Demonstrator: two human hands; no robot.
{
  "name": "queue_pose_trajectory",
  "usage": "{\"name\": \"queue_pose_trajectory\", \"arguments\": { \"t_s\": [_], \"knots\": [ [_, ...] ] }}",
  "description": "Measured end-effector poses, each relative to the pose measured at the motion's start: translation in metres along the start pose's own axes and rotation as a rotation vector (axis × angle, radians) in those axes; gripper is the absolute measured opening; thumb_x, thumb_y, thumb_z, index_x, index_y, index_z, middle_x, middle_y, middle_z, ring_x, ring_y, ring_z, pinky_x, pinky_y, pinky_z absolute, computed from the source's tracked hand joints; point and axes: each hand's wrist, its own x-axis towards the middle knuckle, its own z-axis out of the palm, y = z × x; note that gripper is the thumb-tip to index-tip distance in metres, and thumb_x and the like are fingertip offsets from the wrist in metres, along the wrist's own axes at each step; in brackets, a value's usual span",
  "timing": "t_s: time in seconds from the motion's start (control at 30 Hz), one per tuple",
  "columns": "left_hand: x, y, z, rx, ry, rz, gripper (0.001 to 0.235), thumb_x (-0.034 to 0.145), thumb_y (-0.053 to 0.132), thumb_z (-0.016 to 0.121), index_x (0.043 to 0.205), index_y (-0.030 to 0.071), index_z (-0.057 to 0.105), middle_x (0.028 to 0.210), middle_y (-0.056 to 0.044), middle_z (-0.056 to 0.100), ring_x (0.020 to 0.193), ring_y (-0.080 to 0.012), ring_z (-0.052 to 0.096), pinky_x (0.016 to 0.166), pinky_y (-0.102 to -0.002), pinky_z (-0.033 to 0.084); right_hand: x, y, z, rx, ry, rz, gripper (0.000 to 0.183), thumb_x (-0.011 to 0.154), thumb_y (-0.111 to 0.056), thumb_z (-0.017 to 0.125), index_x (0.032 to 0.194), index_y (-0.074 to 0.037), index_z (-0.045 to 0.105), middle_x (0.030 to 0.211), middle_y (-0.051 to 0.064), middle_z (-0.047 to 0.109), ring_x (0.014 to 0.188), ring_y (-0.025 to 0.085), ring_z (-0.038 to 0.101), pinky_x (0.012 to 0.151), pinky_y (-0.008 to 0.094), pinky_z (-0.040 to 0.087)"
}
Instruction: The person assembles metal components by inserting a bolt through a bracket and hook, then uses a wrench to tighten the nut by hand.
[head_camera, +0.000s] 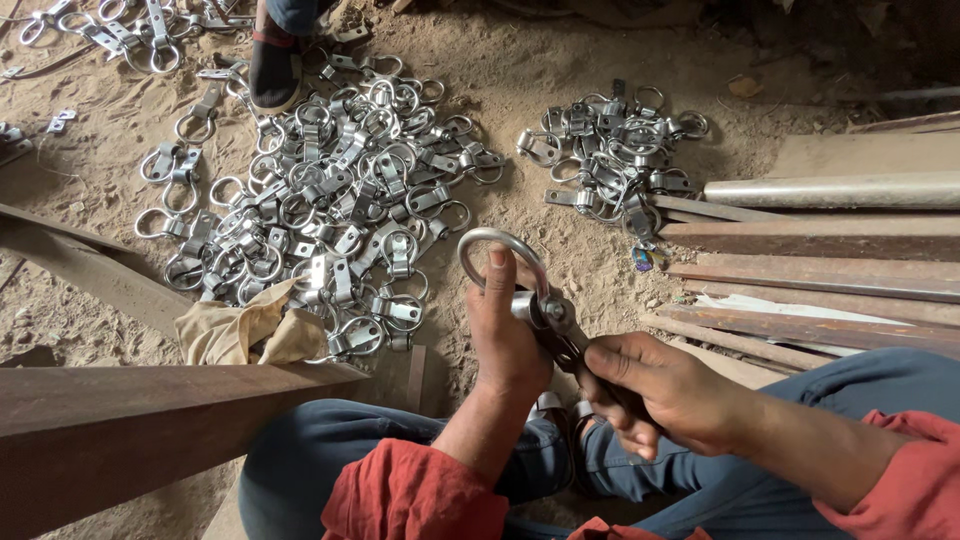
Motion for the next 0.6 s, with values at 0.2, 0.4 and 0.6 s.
{"name": "queue_pose_trajectory", "arguments": {
  "t_s": [0.2,0.4,0.6],
  "knots": [
    [0.007,0.001,-0.002,-0.029,-0.042,-0.134,0.044,0.097,0.051,0.065,0.096,0.007,0.058,0.081,-0.005,0.06,0.066,-0.0148,0.059,0.058,-0.031,0.052,-0.002,-0.001,-0.005,-0.125,0.018,-0.041,0.046,0.102,-0.045,0.047,0.089,-0.002,0.058,0.059,0.001,0.044,0.043,0.011,0.041,0.039,0.028,0.039],
    [0.009,0.013,0.003,0.083,-0.115,-0.135,0.044,0.095,0.051,0.067,0.097,0.009,0.057,0.08,-0.004,0.059,0.063,-0.0131,0.058,0.054,-0.028,0.05,-0.009,-0.009,0.002,-0.236,0.076,-0.035,0.046,0.102,-0.044,0.048,0.087,-0.002,0.057,0.059,0.002,0.04,0.043,0.012,0.04,0.039,0.029,0.037],
    [0.006,0.025,0.009,0.253,-0.124,-0.395,0.052,0.094,0.061,0.06,0.088,0.01,0.057,0.069,-0.004,0.059,0.046,-0.0123,0.057,0.038,-0.026,0.047,-0.022,-0.027,-0.011,-1.168,0.231,-0.277,0.045,0.104,-0.043,0.053,0.081,-0.007,0.065,0.065,0.004,0.059,0.068,0.016,0.055,0.061,0.029,0.044]
  ]
}}
